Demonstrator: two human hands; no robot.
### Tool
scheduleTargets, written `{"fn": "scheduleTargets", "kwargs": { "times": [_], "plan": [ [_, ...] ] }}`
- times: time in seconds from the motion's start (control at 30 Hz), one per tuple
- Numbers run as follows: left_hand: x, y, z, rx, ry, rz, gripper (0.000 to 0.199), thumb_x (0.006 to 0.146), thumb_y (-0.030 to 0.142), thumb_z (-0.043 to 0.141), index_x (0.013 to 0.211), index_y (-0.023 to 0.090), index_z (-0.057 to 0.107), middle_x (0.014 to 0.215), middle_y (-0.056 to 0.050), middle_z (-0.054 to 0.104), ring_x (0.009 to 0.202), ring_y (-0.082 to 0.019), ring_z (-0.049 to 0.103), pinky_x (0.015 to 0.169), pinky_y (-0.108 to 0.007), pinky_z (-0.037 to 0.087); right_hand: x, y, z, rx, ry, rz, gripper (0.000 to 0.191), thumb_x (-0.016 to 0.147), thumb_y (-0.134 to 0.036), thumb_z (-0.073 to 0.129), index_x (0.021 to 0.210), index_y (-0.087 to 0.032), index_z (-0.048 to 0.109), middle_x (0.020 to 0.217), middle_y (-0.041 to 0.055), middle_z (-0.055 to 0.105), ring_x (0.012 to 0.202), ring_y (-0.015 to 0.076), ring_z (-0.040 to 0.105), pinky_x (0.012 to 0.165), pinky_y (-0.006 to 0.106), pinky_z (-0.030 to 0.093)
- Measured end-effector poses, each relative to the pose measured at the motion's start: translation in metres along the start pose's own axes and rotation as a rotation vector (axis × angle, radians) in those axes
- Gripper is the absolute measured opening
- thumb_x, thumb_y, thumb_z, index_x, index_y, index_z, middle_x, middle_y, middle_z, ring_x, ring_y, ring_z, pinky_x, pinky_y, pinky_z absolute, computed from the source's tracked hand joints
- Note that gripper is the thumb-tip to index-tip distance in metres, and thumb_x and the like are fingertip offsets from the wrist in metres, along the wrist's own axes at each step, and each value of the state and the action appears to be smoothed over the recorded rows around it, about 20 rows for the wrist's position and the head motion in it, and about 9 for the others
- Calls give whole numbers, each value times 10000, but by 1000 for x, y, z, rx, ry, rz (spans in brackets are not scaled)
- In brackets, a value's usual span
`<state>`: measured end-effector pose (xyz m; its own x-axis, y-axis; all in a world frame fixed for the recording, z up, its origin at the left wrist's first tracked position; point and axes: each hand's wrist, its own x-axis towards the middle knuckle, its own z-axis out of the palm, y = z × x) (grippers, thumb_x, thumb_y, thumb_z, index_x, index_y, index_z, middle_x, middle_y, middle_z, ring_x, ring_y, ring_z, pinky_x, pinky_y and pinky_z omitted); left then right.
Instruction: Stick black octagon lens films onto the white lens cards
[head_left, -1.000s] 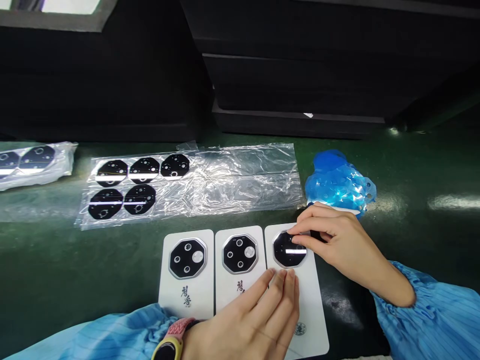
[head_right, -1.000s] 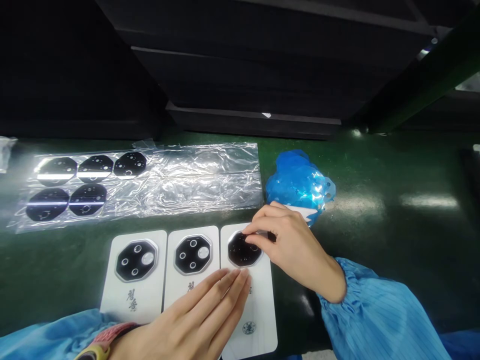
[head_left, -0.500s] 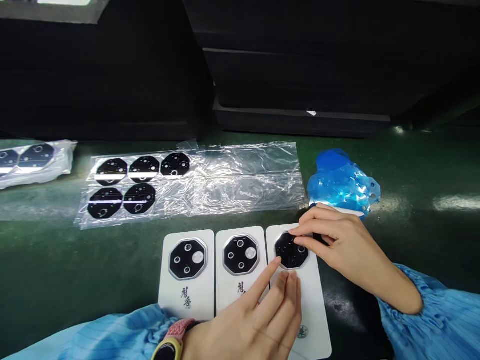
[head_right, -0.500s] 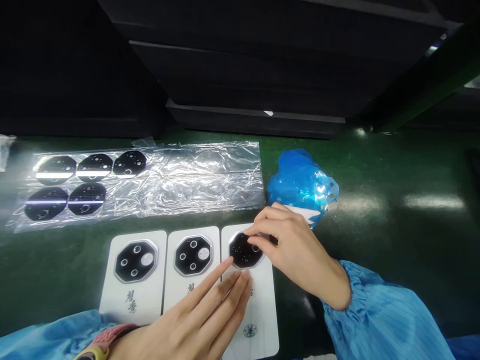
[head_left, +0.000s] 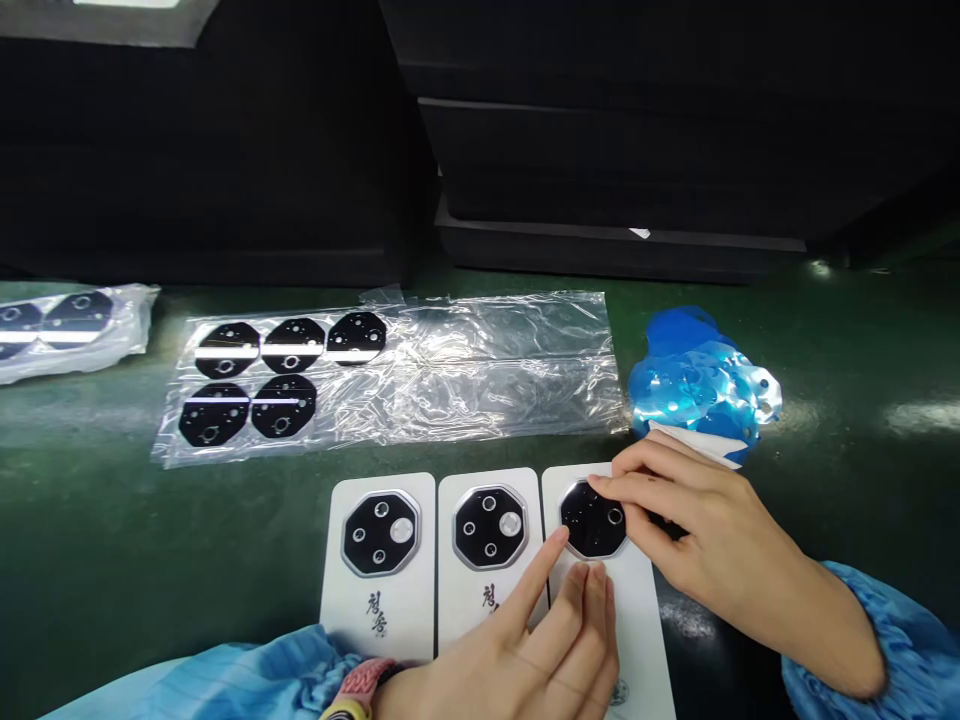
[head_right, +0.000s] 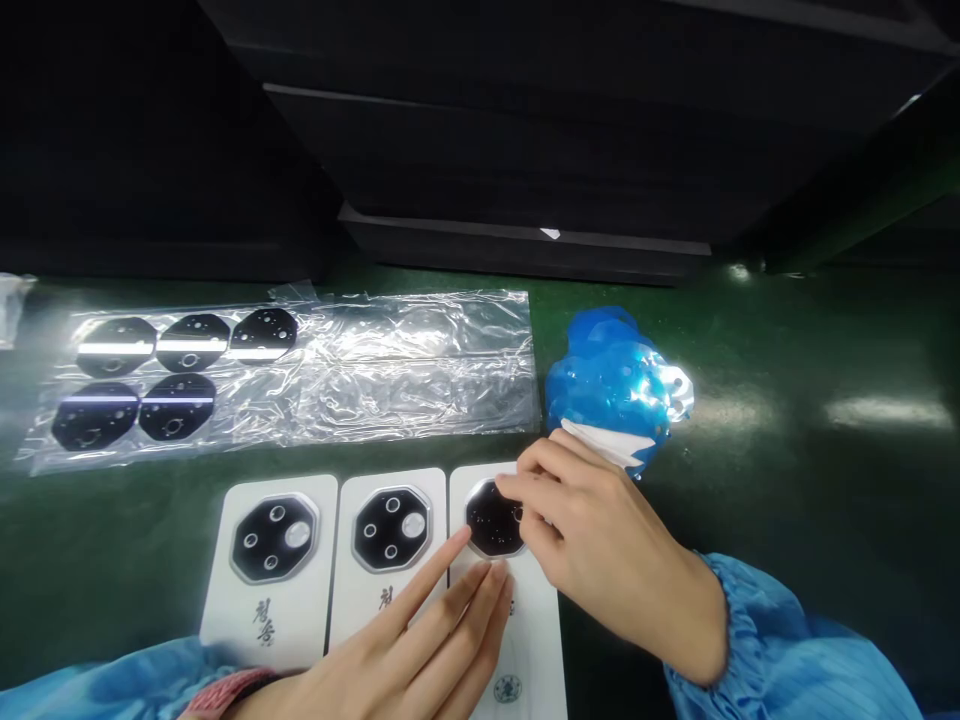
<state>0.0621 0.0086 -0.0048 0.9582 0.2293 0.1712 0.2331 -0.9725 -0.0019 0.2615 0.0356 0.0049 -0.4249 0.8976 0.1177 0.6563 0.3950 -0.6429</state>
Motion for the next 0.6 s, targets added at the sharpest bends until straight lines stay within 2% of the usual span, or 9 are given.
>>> {"fn": "scheduleTargets", "kwargs": {
  "times": [0.3,0.6],
  "plan": [
    [-2,0,1,28,25,-11,237,914,146,411,1035,135,614,1034,-50,637,987,-234,558,956,-454,430,-3,1,1,-110,-18,-54,327,880,-24,343,882,-142,648,890,70,617,826,162,582,636,273,542],
    [-1,1,-2,20,-14,-2,201,901,193,475,1041,133,607,1052,-58,630,994,-242,551,971,-465,404,-3,1,2,-148,-20,-87,322,883,-18,341,876,-135,642,892,75,620,844,170,586,623,263,540]
  ]
}}
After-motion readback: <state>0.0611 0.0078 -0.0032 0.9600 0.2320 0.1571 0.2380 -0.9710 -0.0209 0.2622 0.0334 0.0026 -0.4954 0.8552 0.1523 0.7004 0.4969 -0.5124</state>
